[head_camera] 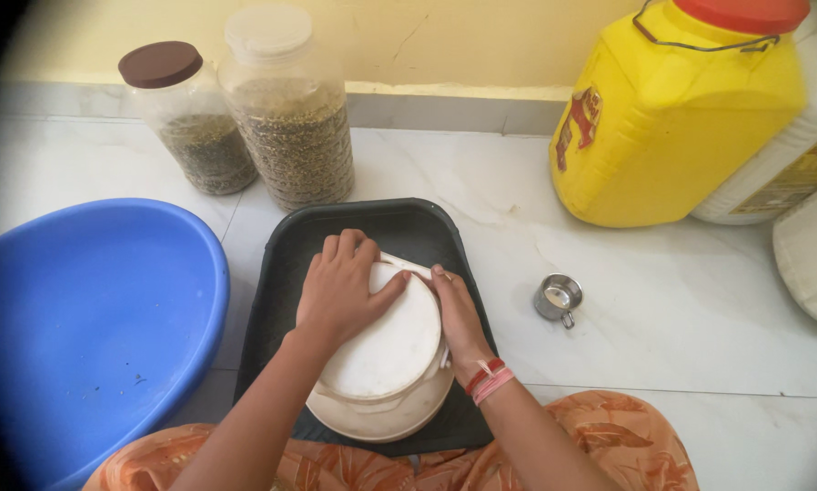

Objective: The person scoops grains from a blue basin into a large clear jar using a metal cup. They then pour remaining grains from a black tray into the basin, gather the last bits by hand, and seal the jar with a red lid.

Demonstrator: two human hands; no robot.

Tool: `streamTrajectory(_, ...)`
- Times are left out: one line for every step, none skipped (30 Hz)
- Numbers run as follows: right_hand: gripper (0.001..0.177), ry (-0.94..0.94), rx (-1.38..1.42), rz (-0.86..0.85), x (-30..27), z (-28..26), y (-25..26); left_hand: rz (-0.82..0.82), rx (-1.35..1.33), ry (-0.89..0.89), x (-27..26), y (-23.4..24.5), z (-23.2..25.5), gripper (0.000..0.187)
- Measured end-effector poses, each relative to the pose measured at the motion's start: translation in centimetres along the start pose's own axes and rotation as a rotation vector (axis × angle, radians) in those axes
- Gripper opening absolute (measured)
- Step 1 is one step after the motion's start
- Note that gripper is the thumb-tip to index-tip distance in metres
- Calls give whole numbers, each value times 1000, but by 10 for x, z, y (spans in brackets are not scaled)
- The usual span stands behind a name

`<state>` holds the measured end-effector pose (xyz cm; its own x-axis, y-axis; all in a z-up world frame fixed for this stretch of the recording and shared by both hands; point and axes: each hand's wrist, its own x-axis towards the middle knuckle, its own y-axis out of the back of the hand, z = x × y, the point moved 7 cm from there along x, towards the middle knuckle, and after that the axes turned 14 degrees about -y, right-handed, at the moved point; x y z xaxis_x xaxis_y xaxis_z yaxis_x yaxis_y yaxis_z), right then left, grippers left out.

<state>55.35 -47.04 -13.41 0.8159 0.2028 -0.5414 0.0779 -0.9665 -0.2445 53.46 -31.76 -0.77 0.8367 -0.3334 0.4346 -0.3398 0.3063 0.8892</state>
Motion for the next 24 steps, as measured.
streamTrajectory(51, -40, 27, -23, 3, 3, 0, 47, 20, -62, 0, 4, 4, 49)
streamTrajectory(47, -88, 57, -45, 4, 10, 1, 86, 37, -122, -3, 8, 9, 48)
streamTrajectory(43, -136, 87, -66, 5, 16, 2, 125, 54, -183, -6, 11, 14, 48)
streamTrajectory(42, -112, 84, -81, 5, 17, 2, 80, -15, -236, -6, 6, 18, 46)
streamTrajectory(41, -89, 80, -95, 5, 18, 3, 36, -85, -289, -7, 3, 22, 44)
streamTrajectory(41, -61, 77, -110, 6, 18, 2, -6, -152, -343, -6, 0, 25, 42)
streamTrajectory(38, -67, 35, -94, 6, 21, 1, -43, -170, -321, -5, -1, 22, 42)
streamTrajectory(34, -78, -3, -79, 4, 28, -3, -86, -188, -296, -6, -1, 18, 41)
streamTrajectory(31, -89, -41, -64, 2, 34, -7, -128, -206, -271, -9, -2, 15, 42)
streamTrajectory(30, -75, -60, -79, 1, 39, -14, -178, -208, -253, -11, -3, 13, 42)
streamTrajectory(31, -60, -80, -93, -1, 44, -22, -229, -210, -234, -14, -4, 10, 42)
streamTrajectory(33, -46, -97, -112, -1, 48, -29, -280, -210, -214, -18, -5, 7, 42)
streamTrajectory(32, -66, -65, -125, 0, 51, -33, -264, -196, -206, -19, -1, 5, 42)
streamTrajectory(31, -89, -29, -138, 1, 55, -38, -252, -183, -199, -19, 2, 2, 42)
streamTrajectory(30, -112, 6, -151, 3, 57, -43, -240, -169, -192, -20, 4, 0, 41)
streamTrajectory(29, -111, -2, -152, 4, 57, -44, -331, -173, -120, -19, -3, -6, 44)
streamTrajectory(29, -110, -11, -152, 5, 57, -44, -421, -176, -47, -18, -10, -11, 46)
streamTrajectory(29, -115, -29, -154, 4, 60, -43, -508, -184, 35, -21, -18, -16, 48)
streamTrajectory(28, -123, -45, -139, 3, 62, -42, -538, -206, 76, -24, -22, -17, 46)
streamTrajectory(27, -121, -58, -124, 4, 60, -40, -564, -222, 110, -23, -25, -20, 44)
streamTrajectory(26, -119, -72, -109, 5, 58, -40, -589, -239, 145, -23, -27, -22, 42)
streamTrajectory(25, -112, -93, -100, 7, 55, -40, -556, -240, 137, -20, -25, -24, 42)
streamTrajectory(25, -105, -113, -91, 9, 52, -40, -524, -241, 129, -17, -22, -25, 41)
streamTrajectory(25, -105, -132, -79, 9, 52, -40, -498, -245, 122, -17, -21, -25, 41)
